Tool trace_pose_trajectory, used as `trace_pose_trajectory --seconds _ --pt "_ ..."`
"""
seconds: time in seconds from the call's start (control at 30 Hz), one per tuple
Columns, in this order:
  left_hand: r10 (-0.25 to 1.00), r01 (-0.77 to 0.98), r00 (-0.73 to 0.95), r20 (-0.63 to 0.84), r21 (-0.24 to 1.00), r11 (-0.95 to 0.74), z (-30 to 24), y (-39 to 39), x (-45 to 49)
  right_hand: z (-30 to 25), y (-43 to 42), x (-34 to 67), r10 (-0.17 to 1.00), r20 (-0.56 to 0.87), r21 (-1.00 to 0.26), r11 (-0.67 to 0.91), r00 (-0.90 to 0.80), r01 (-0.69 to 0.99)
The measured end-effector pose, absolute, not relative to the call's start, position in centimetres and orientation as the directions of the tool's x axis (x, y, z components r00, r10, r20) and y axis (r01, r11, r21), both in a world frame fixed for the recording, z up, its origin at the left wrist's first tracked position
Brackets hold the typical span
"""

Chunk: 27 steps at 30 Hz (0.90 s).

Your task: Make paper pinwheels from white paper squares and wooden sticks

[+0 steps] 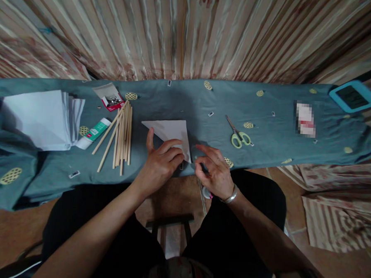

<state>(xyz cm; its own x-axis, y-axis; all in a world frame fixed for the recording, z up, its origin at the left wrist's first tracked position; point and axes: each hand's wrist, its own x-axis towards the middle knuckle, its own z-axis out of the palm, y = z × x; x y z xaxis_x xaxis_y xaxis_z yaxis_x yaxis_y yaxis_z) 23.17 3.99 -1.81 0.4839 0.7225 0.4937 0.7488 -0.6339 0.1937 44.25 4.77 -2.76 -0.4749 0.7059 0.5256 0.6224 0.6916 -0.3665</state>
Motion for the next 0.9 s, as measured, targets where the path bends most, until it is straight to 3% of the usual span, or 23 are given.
trace_pose_trajectory --seconds 0.27,0.47,0.67,0.9 --pt "0.701 0.706 0.473 0.534 0.247 -0.664 -1.9 2.6 23.0 -3.7 5.1 43.8 0.673 0.371 -0.318 0.740 -0.640 0.593" --pt "0.692 0.684 0.467 0.551 0.271 -0.677 -0.8 1.4 23.4 -3.3 5.7 44.1 0.647 0.453 -0.301 0.758 -0.613 0.578" --pt "0.715 0.764 0.467 0.520 0.169 -0.623 -1.7 1.2 21.6 -3.0 5.0 45.6 0.584 0.515 -0.191 0.792 -0.628 0.580" --pt "0.764 0.757 0.498 0.410 0.224 -0.613 -4.4 0.3 19.6 -4.1 4.5 46.2 0.602 0.371 -0.296 0.798 -0.707 0.525"
